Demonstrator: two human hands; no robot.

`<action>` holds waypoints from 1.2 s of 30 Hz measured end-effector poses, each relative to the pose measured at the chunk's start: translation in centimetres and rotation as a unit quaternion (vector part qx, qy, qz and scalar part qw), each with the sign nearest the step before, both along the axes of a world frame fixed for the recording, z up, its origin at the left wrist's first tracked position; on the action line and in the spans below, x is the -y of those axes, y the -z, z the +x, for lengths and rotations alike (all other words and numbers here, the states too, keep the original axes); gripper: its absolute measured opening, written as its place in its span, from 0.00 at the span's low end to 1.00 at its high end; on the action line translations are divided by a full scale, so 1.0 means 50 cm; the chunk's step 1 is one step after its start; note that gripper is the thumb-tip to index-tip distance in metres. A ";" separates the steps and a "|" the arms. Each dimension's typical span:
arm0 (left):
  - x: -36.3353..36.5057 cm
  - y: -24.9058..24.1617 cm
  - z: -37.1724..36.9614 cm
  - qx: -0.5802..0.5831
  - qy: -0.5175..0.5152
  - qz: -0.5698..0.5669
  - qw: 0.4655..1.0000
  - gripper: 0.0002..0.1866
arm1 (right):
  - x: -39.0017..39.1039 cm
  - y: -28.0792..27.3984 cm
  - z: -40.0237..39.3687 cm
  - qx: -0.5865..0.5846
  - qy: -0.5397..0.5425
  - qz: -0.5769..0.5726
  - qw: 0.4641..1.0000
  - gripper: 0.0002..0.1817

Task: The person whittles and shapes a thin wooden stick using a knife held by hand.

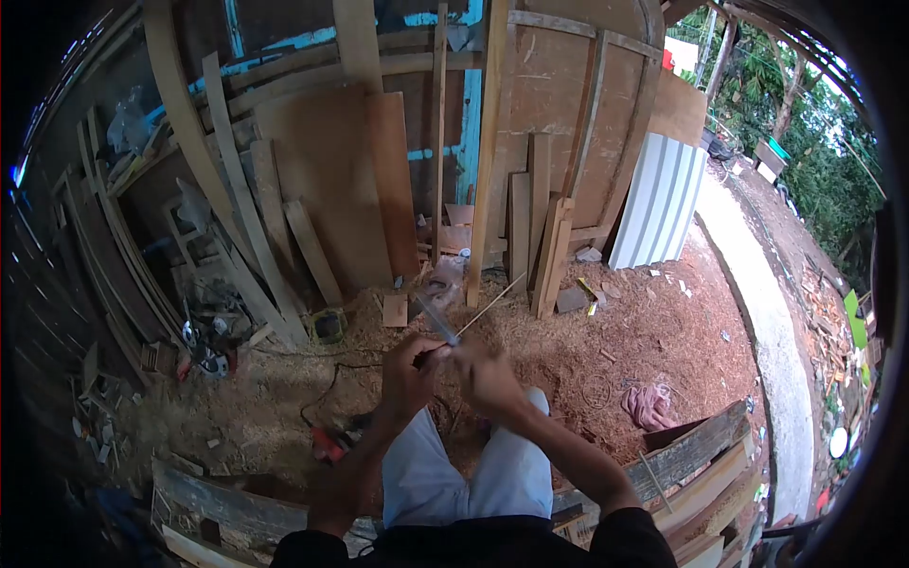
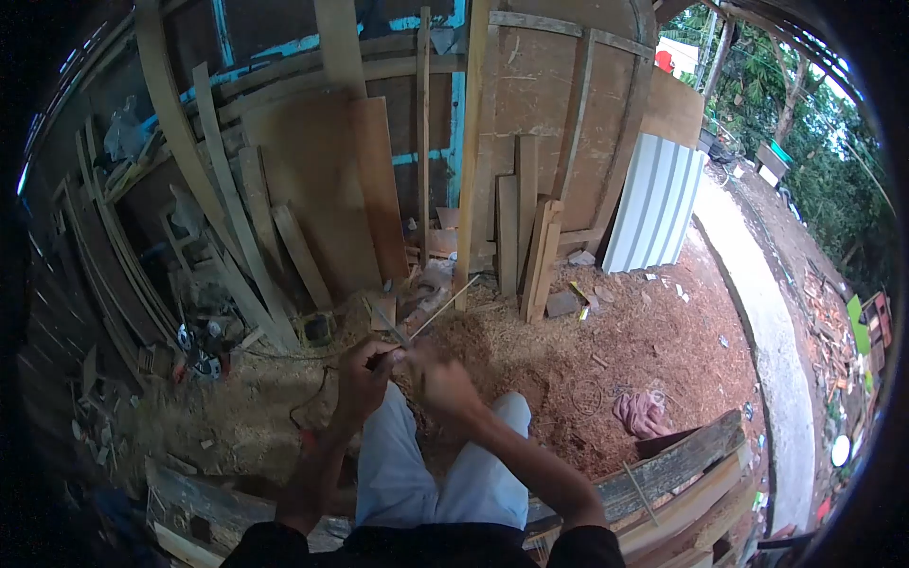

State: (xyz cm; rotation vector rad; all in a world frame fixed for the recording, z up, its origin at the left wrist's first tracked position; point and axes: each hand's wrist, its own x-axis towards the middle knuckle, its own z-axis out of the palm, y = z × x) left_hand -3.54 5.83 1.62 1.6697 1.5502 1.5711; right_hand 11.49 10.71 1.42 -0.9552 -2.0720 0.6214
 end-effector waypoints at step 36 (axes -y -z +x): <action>0.001 0.005 -0.004 0.060 0.031 -0.061 0.996 0.05 | -0.016 -0.038 0.038 0.009 0.043 -0.173 0.984 0.07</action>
